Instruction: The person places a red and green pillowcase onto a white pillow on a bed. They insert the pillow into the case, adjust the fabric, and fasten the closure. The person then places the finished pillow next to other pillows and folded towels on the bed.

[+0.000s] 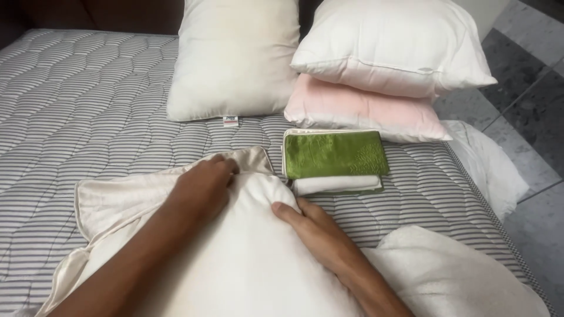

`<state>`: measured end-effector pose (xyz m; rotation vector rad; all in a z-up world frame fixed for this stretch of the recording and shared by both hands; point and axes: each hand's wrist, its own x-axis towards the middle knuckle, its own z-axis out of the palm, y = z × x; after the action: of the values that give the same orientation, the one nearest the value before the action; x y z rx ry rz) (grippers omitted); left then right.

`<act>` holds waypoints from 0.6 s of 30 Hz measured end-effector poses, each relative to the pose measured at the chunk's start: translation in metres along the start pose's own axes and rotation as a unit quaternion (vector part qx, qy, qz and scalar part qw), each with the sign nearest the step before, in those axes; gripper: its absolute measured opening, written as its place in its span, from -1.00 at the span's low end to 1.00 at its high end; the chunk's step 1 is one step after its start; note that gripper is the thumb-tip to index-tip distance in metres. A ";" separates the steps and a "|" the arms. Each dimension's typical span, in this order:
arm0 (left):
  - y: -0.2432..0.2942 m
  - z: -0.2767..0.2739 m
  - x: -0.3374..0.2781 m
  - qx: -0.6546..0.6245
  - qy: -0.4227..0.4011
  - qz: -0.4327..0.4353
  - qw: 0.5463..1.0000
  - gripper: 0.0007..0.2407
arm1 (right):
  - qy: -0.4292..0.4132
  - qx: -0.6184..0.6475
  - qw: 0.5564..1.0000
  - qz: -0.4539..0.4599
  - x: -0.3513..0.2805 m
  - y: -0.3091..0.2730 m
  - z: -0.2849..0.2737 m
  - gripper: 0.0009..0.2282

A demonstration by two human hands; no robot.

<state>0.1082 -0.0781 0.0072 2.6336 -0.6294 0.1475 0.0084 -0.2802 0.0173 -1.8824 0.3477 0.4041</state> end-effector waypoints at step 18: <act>0.008 0.050 0.048 0.075 -0.269 0.014 0.960 -0.79 | 0.029 0.118 0.992 0.038 -0.004 0.007 0.025 -0.41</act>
<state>0.1472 -0.1256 -0.0253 2.8189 -0.8548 -0.5537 -0.0005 -0.2591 0.0049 -1.6548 0.4852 0.3438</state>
